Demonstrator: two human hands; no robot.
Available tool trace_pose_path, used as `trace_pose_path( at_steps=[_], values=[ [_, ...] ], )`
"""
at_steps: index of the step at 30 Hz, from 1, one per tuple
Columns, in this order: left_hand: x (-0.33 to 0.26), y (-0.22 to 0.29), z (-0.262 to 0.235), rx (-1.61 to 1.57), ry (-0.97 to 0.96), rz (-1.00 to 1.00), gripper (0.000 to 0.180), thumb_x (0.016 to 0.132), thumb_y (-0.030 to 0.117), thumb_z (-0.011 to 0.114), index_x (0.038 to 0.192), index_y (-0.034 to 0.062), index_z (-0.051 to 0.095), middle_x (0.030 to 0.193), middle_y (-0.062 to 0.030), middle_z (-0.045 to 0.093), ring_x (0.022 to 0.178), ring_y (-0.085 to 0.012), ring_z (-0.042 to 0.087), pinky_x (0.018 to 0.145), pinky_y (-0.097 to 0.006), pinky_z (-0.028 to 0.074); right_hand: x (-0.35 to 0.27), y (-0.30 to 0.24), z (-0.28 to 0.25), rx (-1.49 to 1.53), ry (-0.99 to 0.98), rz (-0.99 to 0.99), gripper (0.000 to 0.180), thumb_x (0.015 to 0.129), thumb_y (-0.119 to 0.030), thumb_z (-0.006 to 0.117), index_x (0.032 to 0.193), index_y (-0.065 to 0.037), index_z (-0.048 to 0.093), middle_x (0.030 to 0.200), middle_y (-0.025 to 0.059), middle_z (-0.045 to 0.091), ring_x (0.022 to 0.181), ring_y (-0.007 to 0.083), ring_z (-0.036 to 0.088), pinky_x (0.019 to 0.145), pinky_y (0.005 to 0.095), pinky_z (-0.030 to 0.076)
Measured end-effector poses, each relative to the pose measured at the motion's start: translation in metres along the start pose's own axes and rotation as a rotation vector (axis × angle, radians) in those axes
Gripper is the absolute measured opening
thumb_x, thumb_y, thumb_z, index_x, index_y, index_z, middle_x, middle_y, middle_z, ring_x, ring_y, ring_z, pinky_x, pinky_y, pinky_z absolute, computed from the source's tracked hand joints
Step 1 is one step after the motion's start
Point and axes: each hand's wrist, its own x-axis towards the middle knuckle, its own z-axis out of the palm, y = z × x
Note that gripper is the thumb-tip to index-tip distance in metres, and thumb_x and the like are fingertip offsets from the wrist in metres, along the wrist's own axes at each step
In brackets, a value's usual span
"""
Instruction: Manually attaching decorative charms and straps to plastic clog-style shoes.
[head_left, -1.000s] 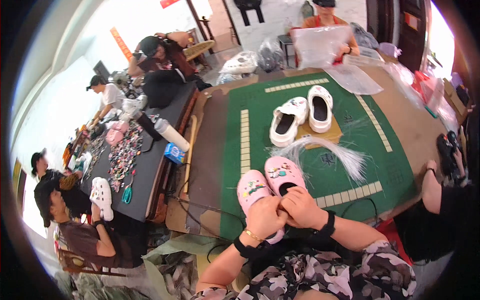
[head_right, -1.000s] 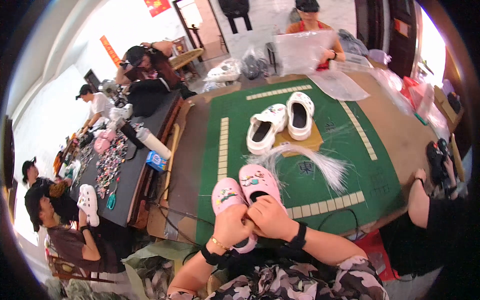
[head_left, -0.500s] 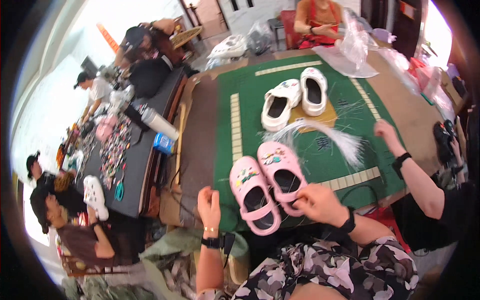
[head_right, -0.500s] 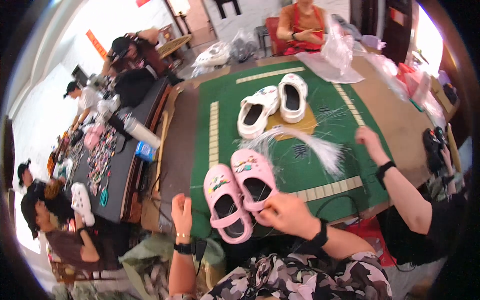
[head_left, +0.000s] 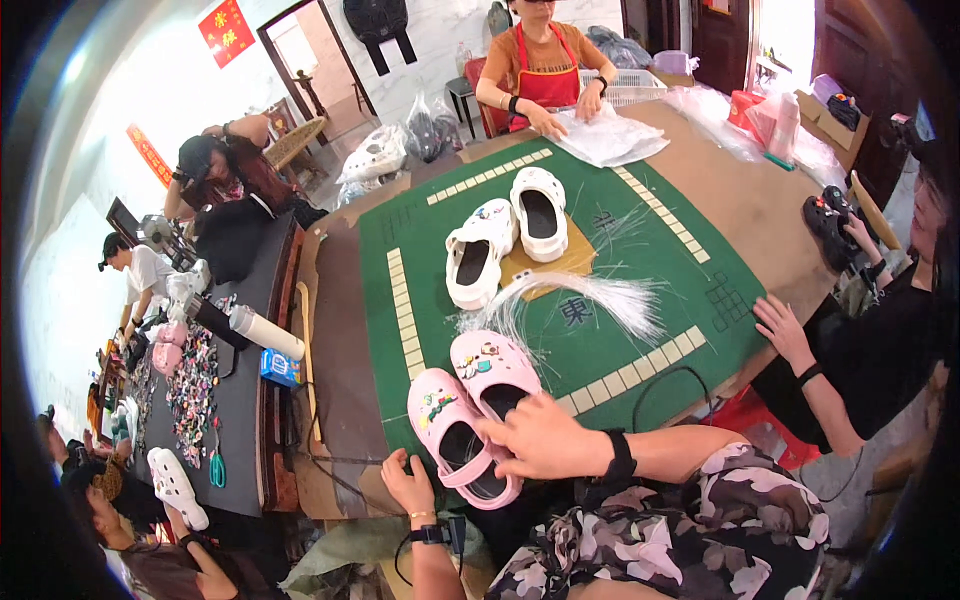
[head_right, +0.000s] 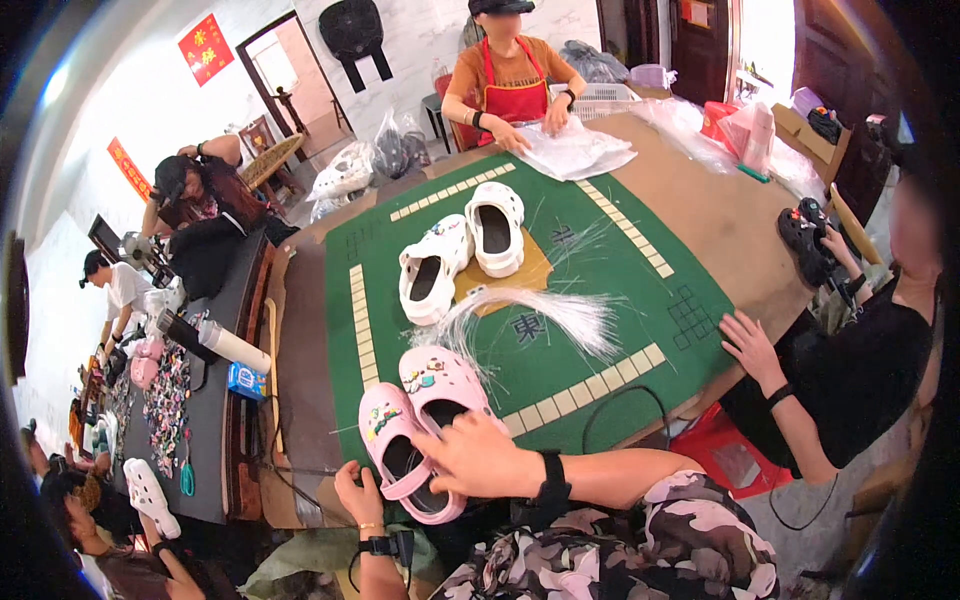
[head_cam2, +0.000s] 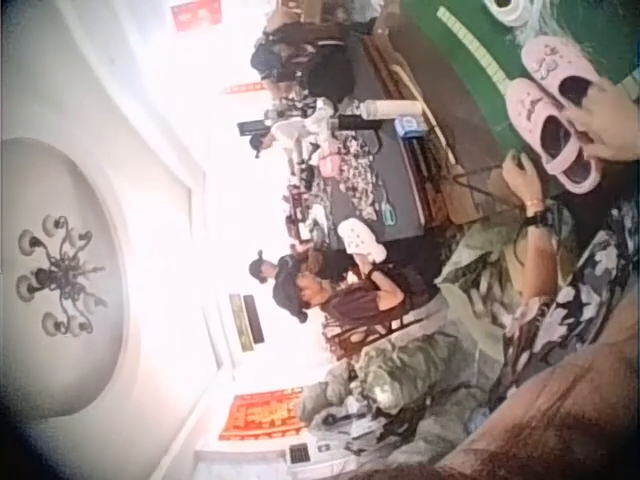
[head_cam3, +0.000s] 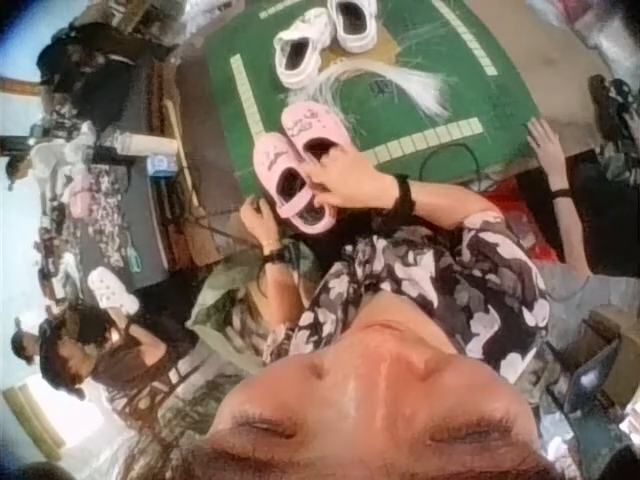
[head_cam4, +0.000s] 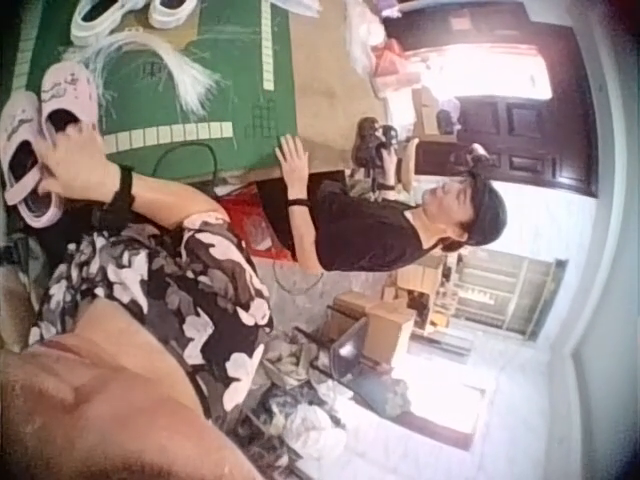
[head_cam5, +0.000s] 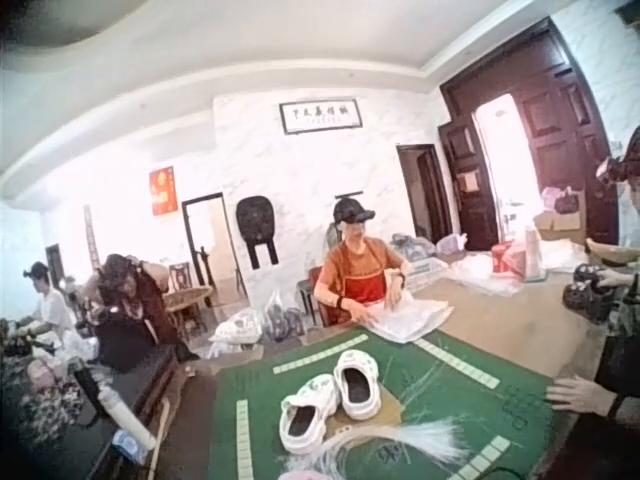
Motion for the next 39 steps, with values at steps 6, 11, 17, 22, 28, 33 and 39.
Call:
trace_pose_path(
  at_steps=[6,11,17,22,28,33,39],
  values=[
    [0.000,0.003,0.001,0.054,0.018,0.035,0.021,0.082,0.007,0.066,0.101,0.0004,0.061,0.092,-0.0126,0.060,0.087,-0.0291,0.056,0.080,-0.041,0.045,0.025,0.002,0.022,0.176,-0.392,-0.056,0.029,0.076,-0.026,0.068,0.100,-0.010,0.064,0.072,0.0142,0.066,0.073,0.0315,0.068,0.063,0.0456,0.048],
    [0.000,0.005,0.007,0.107,-0.018,0.056,0.018,0.081,0.006,0.065,0.098,0.0015,0.062,0.093,-0.0130,0.059,0.089,-0.0308,0.055,0.081,-0.042,0.044,0.036,0.032,-0.041,0.238,-0.194,0.001,0.015,0.074,-0.022,0.063,0.086,-0.012,0.066,0.074,0.0140,0.066,0.071,0.0376,0.065,0.065,0.0471,0.051],
    [0.003,0.009,0.007,0.029,-0.019,0.035,0.017,0.081,0.006,0.065,0.098,0.0018,0.060,0.094,-0.0136,0.058,0.090,-0.0336,0.054,0.081,-0.045,0.043,0.009,0.082,-0.190,0.417,0.116,0.250,0.029,0.077,-0.022,0.075,0.098,-0.003,0.069,0.076,0.0087,0.066,0.073,0.0092,0.059,0.067,0.0298,0.048],
    [0.002,0.006,-0.006,0.102,0.010,0.083,0.010,0.083,0.006,0.065,0.093,0.0028,0.062,0.095,-0.0112,0.059,0.091,-0.0316,0.054,0.083,-0.044,0.045,-0.012,0.173,-0.227,0.121,0.460,0.413,0.028,0.075,-0.015,0.076,0.099,-0.002,0.070,0.082,0.0098,0.070,0.073,0.0150,0.064,0.069,0.0321,0.051],
    [0.001,0.012,0.000,0.047,-0.009,0.047,0.007,0.080,0.005,0.065,0.087,0.0041,0.064,0.096,-0.0132,0.059,0.093,-0.0346,0.054,0.083,-0.045,0.045,-0.049,0.316,-0.195,-0.595,0.437,0.606,0.012,0.081,-0.013,0.062,0.084,-0.003,0.067,0.083,0.0192,0.068,0.075,0.0371,0.066,0.075,0.0423,0.053],
    [0.001,0.011,-0.001,0.093,0.022,0.066,0.006,0.080,0.004,0.065,0.086,0.0040,0.063,0.094,-0.0130,0.059,0.092,-0.0348,0.054,0.082,-0.045,0.044,-0.026,0.321,-0.138,-0.768,0.134,1.017,0.030,0.079,-0.016,0.064,0.108,-0.006,0.066,0.123,0.0195,0.056,0.119,0.0370,0.051,0.094,0.0528,0.048],
    [0.001,0.014,-0.007,0.127,0.024,0.090,0.006,0.080,0.004,0.064,0.086,0.0042,0.063,0.092,-0.0127,0.059,0.090,-0.0352,0.054,0.081,-0.045,0.044,0.084,0.299,-0.103,-0.495,0.369,0.474,0.037,0.077,-0.016,0.065,0.110,-0.003,0.059,0.121,0.0170,0.053,0.113,0.0375,0.053,0.089,0.0472,0.050]
  ],
)
